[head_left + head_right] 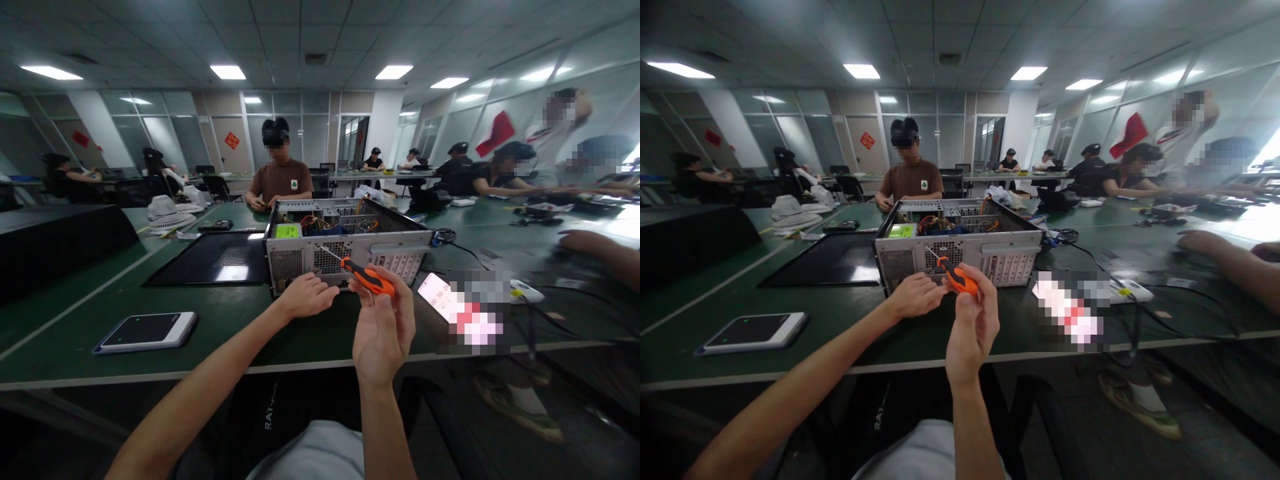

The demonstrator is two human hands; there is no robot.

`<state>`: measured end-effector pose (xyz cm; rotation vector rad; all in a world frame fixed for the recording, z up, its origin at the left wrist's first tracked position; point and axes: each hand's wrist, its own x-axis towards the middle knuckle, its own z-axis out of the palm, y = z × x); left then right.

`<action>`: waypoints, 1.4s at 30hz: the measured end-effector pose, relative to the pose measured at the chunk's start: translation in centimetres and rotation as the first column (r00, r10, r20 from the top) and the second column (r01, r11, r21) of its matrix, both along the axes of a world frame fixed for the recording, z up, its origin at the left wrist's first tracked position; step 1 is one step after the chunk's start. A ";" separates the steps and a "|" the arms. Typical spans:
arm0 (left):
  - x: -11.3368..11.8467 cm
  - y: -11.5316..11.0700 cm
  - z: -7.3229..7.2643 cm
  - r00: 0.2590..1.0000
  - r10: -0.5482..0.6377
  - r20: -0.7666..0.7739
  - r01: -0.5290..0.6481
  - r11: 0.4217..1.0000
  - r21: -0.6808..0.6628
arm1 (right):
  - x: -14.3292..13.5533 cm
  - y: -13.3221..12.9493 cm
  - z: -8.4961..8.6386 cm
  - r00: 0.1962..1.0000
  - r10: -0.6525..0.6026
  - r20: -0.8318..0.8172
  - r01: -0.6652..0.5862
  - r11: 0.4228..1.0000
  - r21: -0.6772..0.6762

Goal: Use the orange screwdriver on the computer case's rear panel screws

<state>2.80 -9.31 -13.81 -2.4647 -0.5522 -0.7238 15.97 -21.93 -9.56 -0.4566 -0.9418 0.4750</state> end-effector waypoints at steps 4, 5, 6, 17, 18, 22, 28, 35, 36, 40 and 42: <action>2.8 -0.2 -1.1 0.985 0.055 -0.162 -0.085 0.980 -0.178 | -0.3 -0.1 0.2 0.999 0.032 -0.028 -0.032 0.999 0.022; 3.3 -0.2 -1.1 0.978 0.074 -0.193 -0.116 0.970 -0.214 | -0.3 -0.1 0.2 0.999 0.037 -0.026 -0.037 0.999 0.026; 3.7 -0.2 -1.0 0.971 0.096 -0.218 -0.150 0.958 -0.246 | -0.4 -0.1 0.2 0.999 0.040 -0.022 -0.039 0.999 0.027; 3.9 -0.5 -0.7 0.947 0.218 -0.236 -0.295 0.880 -0.372 | -0.3 0.2 0.1 0.999 0.026 -0.047 -0.026 1.000 0.007; 3.8 -0.6 -0.6 0.947 0.217 -0.237 -0.295 0.880 -0.374 | -0.2 0.2 0.2 0.999 0.026 -0.046 -0.025 1.000 0.008; 2.9 -1.0 0.3 0.954 0.241 -0.181 -0.295 0.869 -0.397 | 0.1 0.1 0.4 0.999 -0.008 -0.051 0.008 1.000 0.011; 0.3 -0.7 1.1 0.951 0.283 0.123 -0.230 0.916 -0.328 | 1.6 0.6 -0.1 0.999 -0.045 0.018 0.045 0.999 0.021; -4.1 -0.6 0.2 0.962 0.181 0.203 -0.173 0.983 -0.055 | 1.2 -0.5 -4.6 0.869 -0.013 0.495 0.068 0.993 -0.093; -4.8 -0.7 -0.1 0.967 0.169 0.189 -0.163 0.986 -0.045 | 0.8 -0.7 -5.5 0.788 -0.062 0.612 0.123 0.991 -0.058; -6.7 -1.1 -1.4 0.985 0.134 0.107 -0.133 0.991 -0.021 | -0.5 -0.7 -8.5 0.597 -0.065 0.799 0.090 0.996 0.013; -7.1 -1.1 -2.1 0.989 0.133 0.066 -0.133 0.991 -0.010 | -0.9 -0.4 -9.1 0.551 -0.049 0.833 0.094 0.996 -0.003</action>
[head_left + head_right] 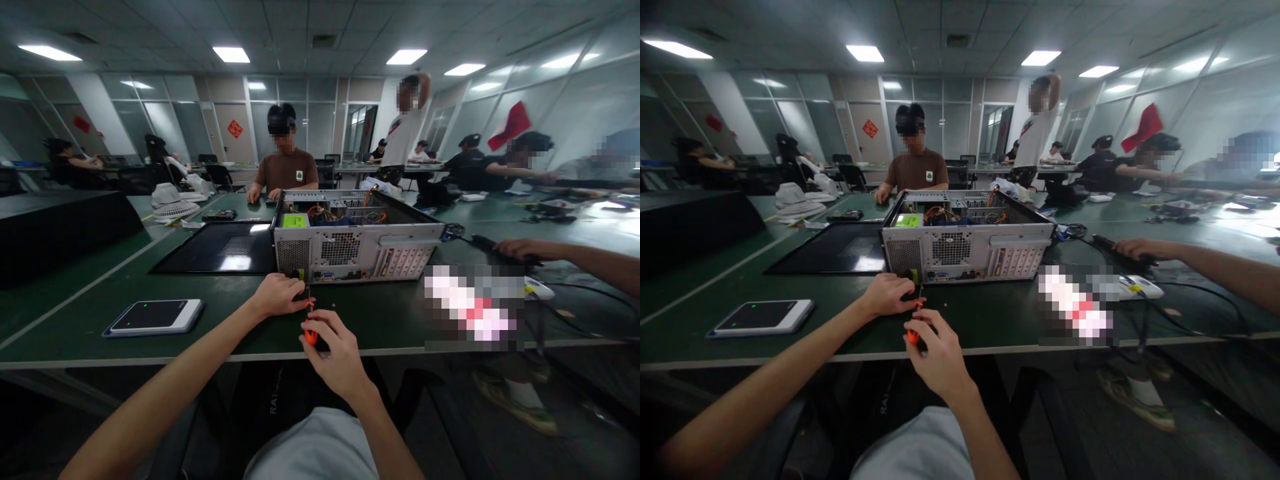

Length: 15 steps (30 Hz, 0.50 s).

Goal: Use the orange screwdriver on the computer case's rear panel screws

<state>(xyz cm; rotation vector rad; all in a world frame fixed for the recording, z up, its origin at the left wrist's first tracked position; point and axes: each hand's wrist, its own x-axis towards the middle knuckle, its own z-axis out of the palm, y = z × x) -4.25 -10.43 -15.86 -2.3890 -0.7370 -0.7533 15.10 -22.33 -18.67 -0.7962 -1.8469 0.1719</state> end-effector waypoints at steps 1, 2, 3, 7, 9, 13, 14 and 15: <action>0.0 0.0 -0.2 1.000 0.005 -0.013 -0.005 1.000 0.002 | -0.1 0.1 -0.1 1.000 0.002 0.022 -0.001 1.000 -0.013; 0.0 0.1 -0.4 1.000 0.007 -0.021 -0.007 1.000 0.004 | 0.0 0.2 -0.1 0.999 0.005 0.041 -0.004 1.000 -0.028; 0.1 0.1 -0.6 1.000 0.006 -0.026 -0.006 1.000 0.005 | 0.0 0.2 0.0 0.998 0.012 0.055 -0.010 0.999 -0.043; 0.5 0.2 -0.7 0.999 -0.018 -0.043 0.018 1.000 -0.004 | 0.3 0.1 0.4 0.996 0.022 0.088 -0.015 0.997 -0.075; 0.5 0.2 -0.6 0.998 -0.019 -0.058 0.018 1.000 -0.025 | 0.3 0.1 0.3 0.995 0.012 0.103 -0.004 0.997 -0.076; 0.4 0.2 -0.5 0.998 -0.006 -0.067 0.002 0.998 -0.059 | 0.2 0.0 0.2 0.991 -0.001 0.132 0.014 0.996 -0.093; 0.4 0.2 -0.4 0.998 -0.002 -0.068 -0.002 0.998 -0.066 | 0.2 0.0 0.2 0.991 -0.001 0.137 0.014 0.995 -0.096; 0.4 0.2 -0.4 0.998 0.000 -0.070 -0.005 0.997 -0.074 | 0.2 0.0 0.2 0.990 0.000 0.139 0.014 0.995 -0.096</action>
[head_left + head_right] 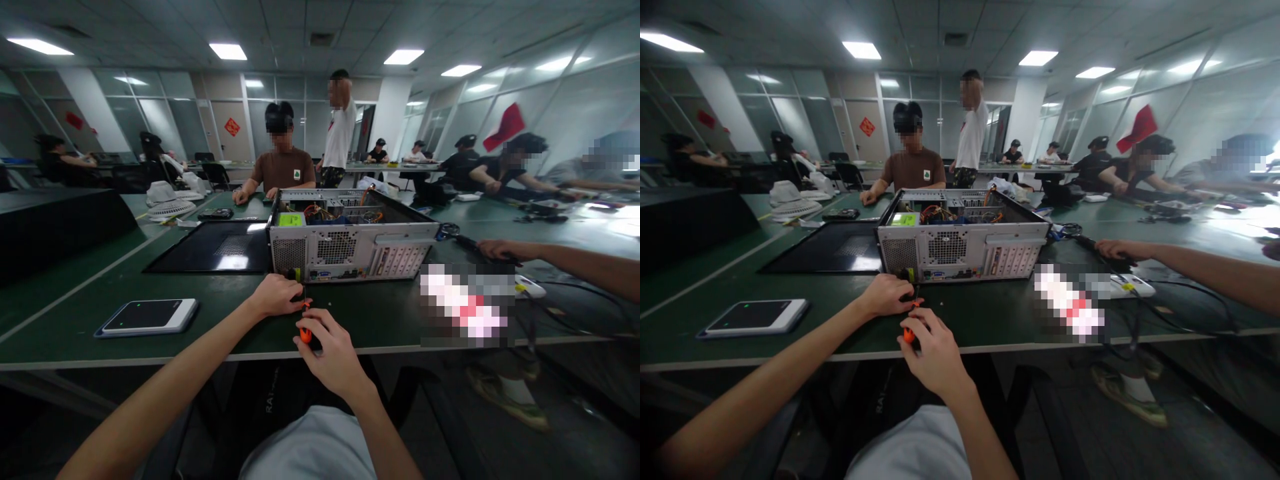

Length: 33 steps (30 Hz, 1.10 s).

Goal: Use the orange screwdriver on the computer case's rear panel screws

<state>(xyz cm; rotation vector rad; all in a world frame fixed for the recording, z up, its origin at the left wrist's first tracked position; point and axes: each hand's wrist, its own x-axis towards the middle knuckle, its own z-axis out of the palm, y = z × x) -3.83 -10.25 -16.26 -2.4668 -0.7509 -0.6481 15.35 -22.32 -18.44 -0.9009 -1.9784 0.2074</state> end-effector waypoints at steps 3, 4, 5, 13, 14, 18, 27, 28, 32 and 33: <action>0.0 0.0 0.0 1.000 0.004 -0.011 -0.005 1.000 -0.021 | 0.0 0.0 0.1 1.000 0.002 -0.002 -0.002 1.000 0.007; 0.0 0.0 0.1 1.000 0.004 -0.012 -0.004 1.000 -0.023 | 0.0 0.0 0.1 1.000 -0.001 -0.001 0.001 1.000 0.013; 0.0 0.0 0.1 1.000 0.005 -0.012 -0.006 1.000 -0.024 | 0.0 0.0 0.0 1.000 -0.005 0.004 0.005 1.000 0.021; -0.1 0.0 0.0 1.000 -0.014 0.000 0.014 1.000 -0.012 | -0.1 0.0 -0.4 0.996 -0.034 0.080 0.028 0.997 0.070; -0.1 0.0 0.0 1.000 -0.019 0.002 0.019 1.000 -0.016 | -0.1 0.0 -0.4 0.996 -0.035 0.081 0.030 0.997 0.069; -0.1 0.0 -0.2 0.999 -0.040 0.008 0.040 0.999 -0.022 | 0.0 -0.1 -0.3 0.996 -0.034 0.087 0.028 0.997 0.074; 0.1 -0.2 -0.2 0.997 -0.036 0.074 0.041 0.997 -0.060 | 0.0 -0.2 -0.4 0.992 -0.034 0.121 0.025 0.997 0.074; 0.1 -0.2 -0.2 0.996 -0.037 0.079 0.042 0.997 -0.069 | 0.0 -0.1 -0.4 0.992 -0.035 0.122 0.027 0.997 0.070; 0.2 -0.3 -0.1 0.997 -0.031 0.073 0.039 0.993 -0.107 | 0.0 -0.2 -0.4 0.992 -0.032 0.120 0.026 0.998 0.052; 0.2 -0.3 -0.1 0.997 -0.029 0.071 0.037 0.993 -0.116 | 0.0 -0.2 -0.4 0.992 -0.030 0.120 0.024 0.998 0.050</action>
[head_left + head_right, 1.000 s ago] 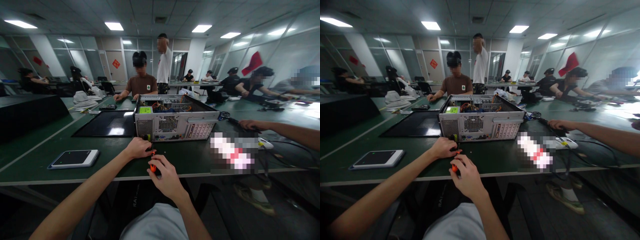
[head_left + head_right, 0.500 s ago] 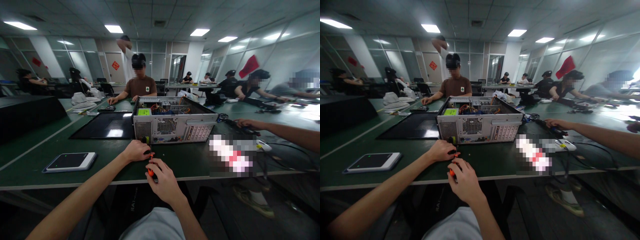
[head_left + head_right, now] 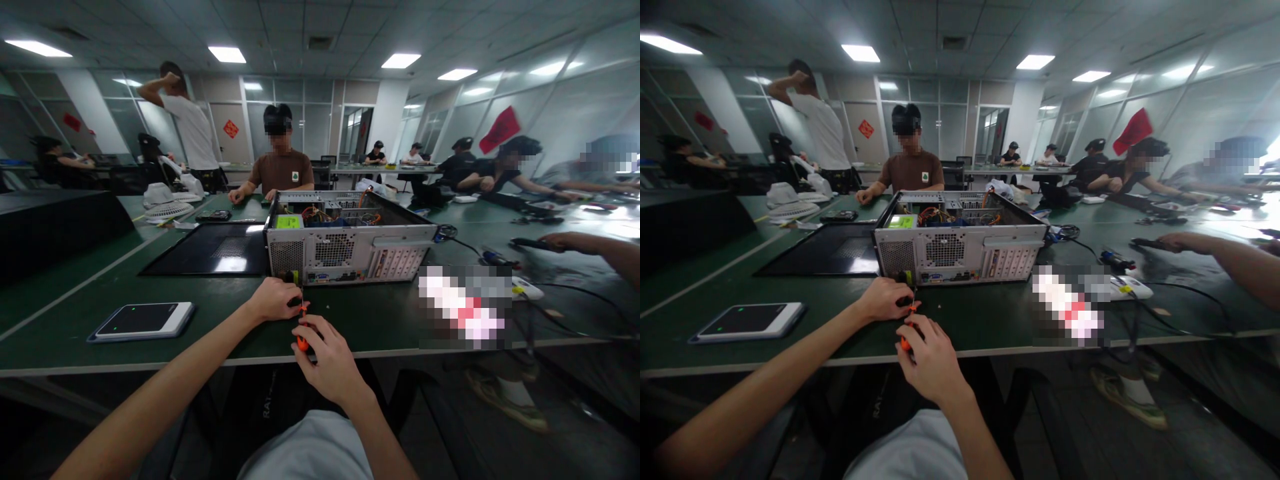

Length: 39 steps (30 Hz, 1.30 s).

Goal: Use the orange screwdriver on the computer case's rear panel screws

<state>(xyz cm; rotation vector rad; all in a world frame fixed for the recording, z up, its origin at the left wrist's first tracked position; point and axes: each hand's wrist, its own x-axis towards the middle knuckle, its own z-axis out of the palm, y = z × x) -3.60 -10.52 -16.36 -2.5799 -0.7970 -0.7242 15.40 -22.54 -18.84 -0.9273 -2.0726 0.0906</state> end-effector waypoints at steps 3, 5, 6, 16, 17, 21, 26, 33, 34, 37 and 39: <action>0.0 0.0 0.0 1.000 0.012 0.002 -0.012 0.999 -0.035 | 0.1 -0.2 0.0 1.000 0.004 -0.001 -0.004 1.000 0.000; 0.0 0.0 0.0 1.000 0.021 0.002 -0.020 0.998 -0.063 | 0.2 -0.2 0.1 1.000 0.000 -0.004 0.000 1.000 0.007; 0.0 0.0 0.0 1.000 0.023 0.002 -0.023 0.997 -0.074 | 0.2 -0.2 0.1 1.000 -0.001 -0.006 0.002 1.000 0.011; 0.0 0.1 -0.2 0.999 0.036 -0.013 -0.037 0.993 -0.114 | 0.3 -0.2 0.3 1.000 0.012 -0.027 -0.012 1.000 -0.002; 0.0 0.1 -0.2 0.999 0.040 -0.015 -0.042 0.993 -0.114 | 0.2 -0.2 0.3 0.999 0.013 -0.032 -0.013 1.000 -0.019; 0.1 0.1 -0.3 0.998 0.059 -0.020 -0.061 0.992 -0.108 | 0.4 -0.3 0.7 0.998 0.031 -0.061 -0.039 0.991 -0.131; 0.1 0.0 0.1 0.997 0.049 -0.054 -0.052 0.997 -0.051 | 0.8 -0.1 1.1 0.997 0.032 -0.073 -0.046 0.979 -0.198; 0.7 -0.6 1.2 0.993 0.059 -0.103 -0.043 0.988 0.151 | 0.7 0.1 0.9 0.984 0.033 -0.175 -0.061 0.985 -0.161; 0.8 -0.6 1.3 0.992 0.071 -0.102 -0.052 0.983 0.175 | 0.7 0.2 0.8 0.980 0.044 -0.193 -0.074 0.986 -0.149; 1.3 -0.4 1.5 0.988 0.105 -0.112 -0.079 0.973 0.219 | 0.7 0.3 0.3 0.972 0.066 -0.225 -0.092 0.990 -0.107; 1.7 0.0 1.6 0.981 0.138 -0.135 -0.107 0.971 0.213 | 0.7 0.3 0.0 0.970 0.051 -0.239 -0.076 0.992 -0.097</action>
